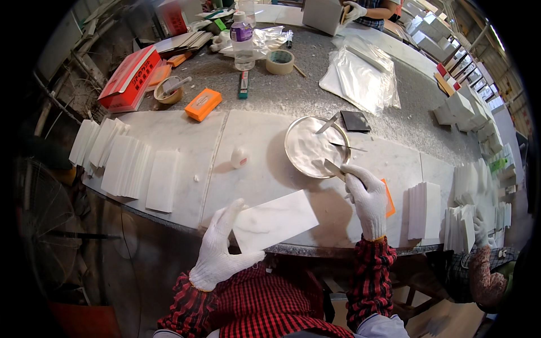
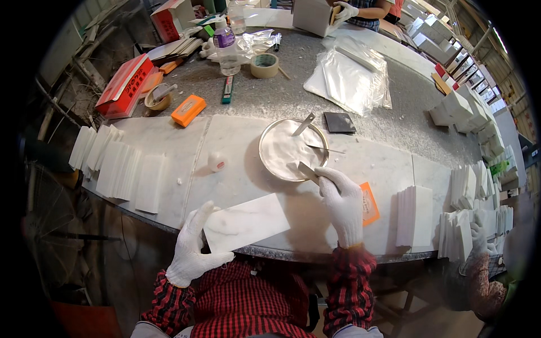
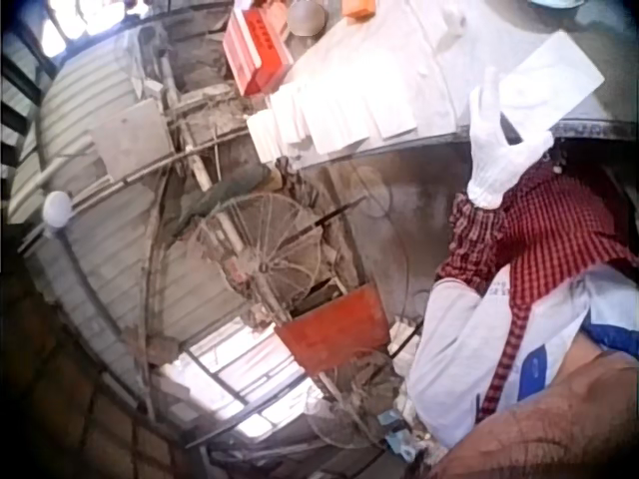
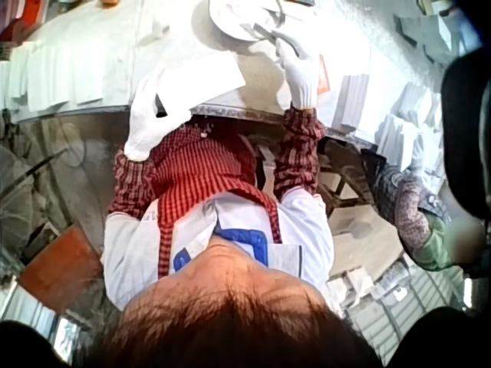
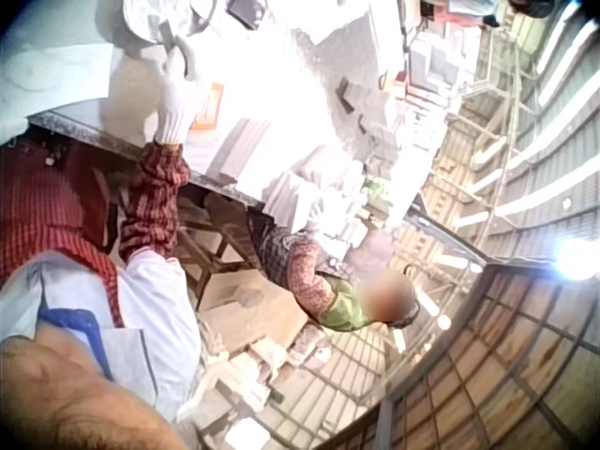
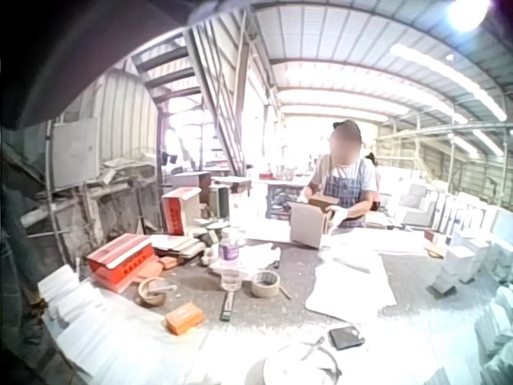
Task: The person scrapes the edges of white rectangular tiles with a metal scraper and then rubs them with an orange block. The person repeats this process on multiple tiles, placing the finished ones in a stack on the right side of the table.
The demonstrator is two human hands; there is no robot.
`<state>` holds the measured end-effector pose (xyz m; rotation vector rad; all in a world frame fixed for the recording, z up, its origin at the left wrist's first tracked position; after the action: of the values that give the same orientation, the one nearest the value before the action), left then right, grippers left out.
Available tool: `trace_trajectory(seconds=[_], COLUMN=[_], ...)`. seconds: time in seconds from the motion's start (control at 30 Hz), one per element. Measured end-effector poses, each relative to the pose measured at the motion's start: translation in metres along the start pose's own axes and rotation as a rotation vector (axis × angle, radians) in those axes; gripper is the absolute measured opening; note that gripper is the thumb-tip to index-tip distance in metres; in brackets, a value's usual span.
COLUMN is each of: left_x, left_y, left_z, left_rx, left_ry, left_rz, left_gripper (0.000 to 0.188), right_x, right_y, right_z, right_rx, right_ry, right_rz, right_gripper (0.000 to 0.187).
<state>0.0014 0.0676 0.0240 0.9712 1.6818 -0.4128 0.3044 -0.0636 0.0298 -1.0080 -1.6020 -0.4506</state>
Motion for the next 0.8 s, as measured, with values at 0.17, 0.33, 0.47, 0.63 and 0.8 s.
trace_trajectory(seconds=[0.17, 0.33, 0.47, 0.63, 0.8], left_x=[-0.023, -0.025, -0.039, -0.044, -0.067], left_y=[0.056, 0.100, 0.125, 0.138, 0.153], left_z=[0.012, 0.023, 0.028, 0.028, 0.022], left_rx=[0.032, 0.080, 0.113, 0.122, 0.177], left_ry=[0.030, 0.117, 0.218, 0.237, 0.330], left_rz=[0.156, 0.176, 0.197, 0.244, 0.311], left_gripper=[0.102, 0.106, 0.103, 0.103, 0.099], right_x=[0.019, 0.053, 0.064, 0.080, 0.068], right_y=[-0.011, -0.021, -0.018, -0.021, -0.024], right_z=[-0.022, -0.016, -0.003, 0.000, -0.014], right_rx=[-0.013, 0.059, 0.083, -0.185, -0.249], right_ry=[0.063, 0.068, -0.028, -0.274, -0.346], right_rz=[0.066, -0.016, -0.226, -0.643, -0.630], right_gripper=[0.026, 0.025, 0.021, 0.021, 0.021])
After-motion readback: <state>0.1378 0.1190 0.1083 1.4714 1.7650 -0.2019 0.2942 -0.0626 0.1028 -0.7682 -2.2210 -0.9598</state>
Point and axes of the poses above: each hand's wrist, its own y-axis towards the middle knuckle, its own z-axis out of the palm, x = y × z, the point moved 5 cm from there along y, towards the middle knuckle, and after that the axes turned 9 degrees about z, right-handed, at the moved point
